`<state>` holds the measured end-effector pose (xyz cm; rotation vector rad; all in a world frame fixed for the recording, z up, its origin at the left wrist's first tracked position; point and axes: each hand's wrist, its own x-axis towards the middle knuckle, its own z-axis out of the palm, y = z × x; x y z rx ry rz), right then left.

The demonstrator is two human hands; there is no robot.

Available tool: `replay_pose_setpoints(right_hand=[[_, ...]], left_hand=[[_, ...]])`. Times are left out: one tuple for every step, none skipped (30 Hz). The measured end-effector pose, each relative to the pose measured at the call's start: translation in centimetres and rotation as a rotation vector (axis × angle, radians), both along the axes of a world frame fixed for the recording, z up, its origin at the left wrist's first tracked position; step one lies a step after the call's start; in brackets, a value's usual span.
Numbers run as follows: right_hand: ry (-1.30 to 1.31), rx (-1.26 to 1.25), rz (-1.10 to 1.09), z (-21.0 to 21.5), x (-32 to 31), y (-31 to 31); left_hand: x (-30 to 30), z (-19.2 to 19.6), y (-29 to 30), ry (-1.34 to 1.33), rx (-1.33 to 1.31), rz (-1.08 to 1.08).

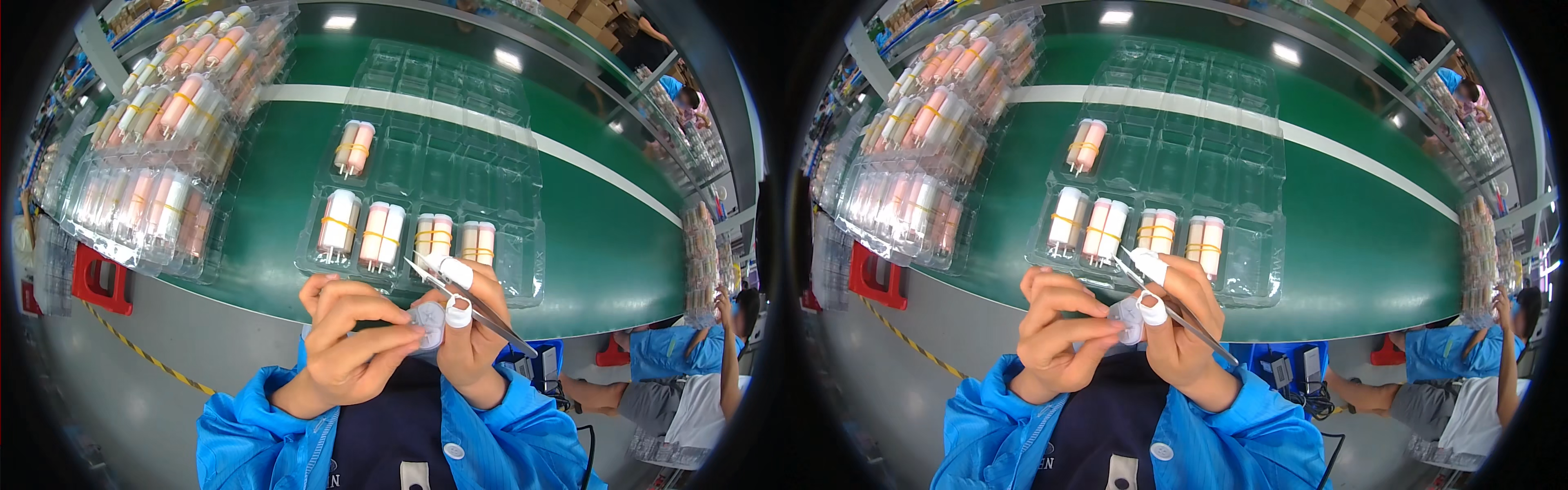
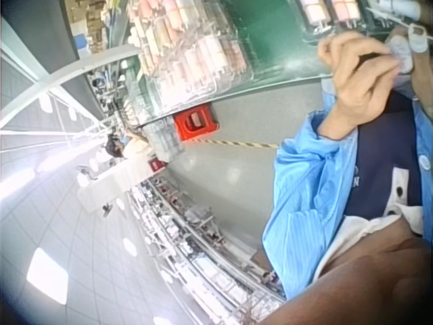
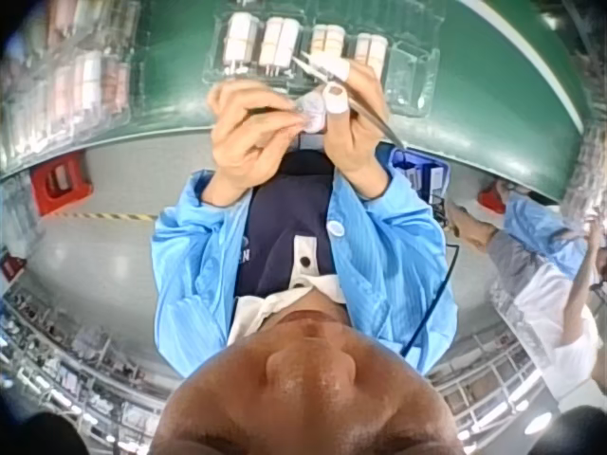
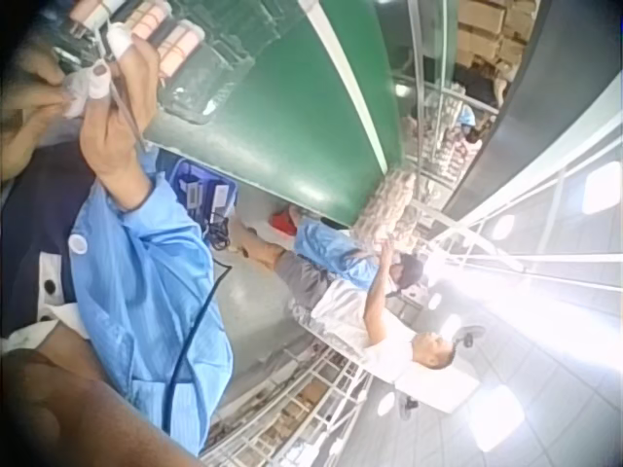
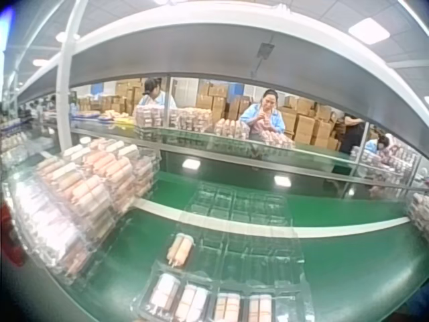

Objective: The person uses tweezers to insert small white components into cylindrical objects with rubber bands. They handle the objects one at a time, placing them into a clear plastic tray on the assembly line.

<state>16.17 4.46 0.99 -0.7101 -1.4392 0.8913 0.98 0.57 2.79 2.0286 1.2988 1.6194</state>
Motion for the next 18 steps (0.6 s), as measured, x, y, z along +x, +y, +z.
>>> replay_pose_setpoints(right_hand=[[0.0, -0.003, 0.004, 0.04, 0.02, -0.02], [0.012, -0.005, 0.003, 0.04, 0.03, -0.05], [0.023, -0.007, 0.002, 0.01, 0.03, -0.07], [0.035, -0.01, 0.001, -0.05, 0.02, -0.05], [0.025, 0.004, -0.005, -0.12, 0.03, 0.03], [0.016, 0.018, -0.01, -0.21, 0.04, 0.11], [0.007, 0.032, -0.014, -0.23, 0.05, 0.14], [0.006, 0.039, -0.015, -0.22, 0.05, 0.15], [0.005, 0.045, -0.016, -0.21, 0.05, 0.15], [0.003, 0.052, -0.019, -0.25, 0.06, 0.17], [0.007, 0.051, -0.022, -0.26, 0.05, 0.17], [0.011, 0.051, -0.025, -0.24, 0.02, 0.16], [0.014, 0.049, -0.027, -0.22, 0.0, 0.13], [0.009, 0.043, -0.025, -0.25, 0.06, 0.13], [0.003, 0.036, -0.023, -0.31, 0.18, 0.14], [-0.002, 0.031, -0.021, -0.33, 0.22, 0.15], [0.005, 0.025, -0.014, -0.3, 0.21, 0.11], [0.011, 0.02, -0.006, -0.23, 0.19, 0.07]], left_hand=[[0.01, -0.01, -0.02, -0.022, -0.006, 0.01], [-0.07, -0.06, 0.07, -0.033, -0.006, 0.026], [-0.2, -0.14, 0.23, -0.044, -0.006, 0.042], [-0.29, -0.19, 0.37, -0.055, -0.007, 0.058], [-0.29, -0.02, 0.41, -0.032, -0.023, 0.066], [-0.24, 0.27, 0.41, -0.01, -0.04, 0.073], [-0.19, 0.47, 0.37, 0.012, -0.056, 0.082], [-0.14, 0.44, 0.34, 0.025, -0.058, 0.072], [-0.1, 0.33, 0.31, 0.038, -0.06, 0.061], [-0.06, 0.16, 0.31, 0.051, -0.061, 0.049], [-0.04, 0.03, 0.31, 0.056, -0.052, 0.057], [-0.04, -0.08, 0.3, 0.06, -0.042, 0.064], [-0.05, -0.13, 0.24, 0.065, -0.034, 0.073], [-0.1, -0.12, 0.18, 0.047, -0.032, 0.058], [-0.19, -0.09, 0.11, 0.03, -0.03, 0.043], [-0.25, -0.07, 0.06, 0.012, -0.027, 0.029], [-0.25, -0.13, 0.04, 0.01, -0.032, 0.031], [-0.22, -0.25, 0.04, 0.007, -0.037, 0.033]])
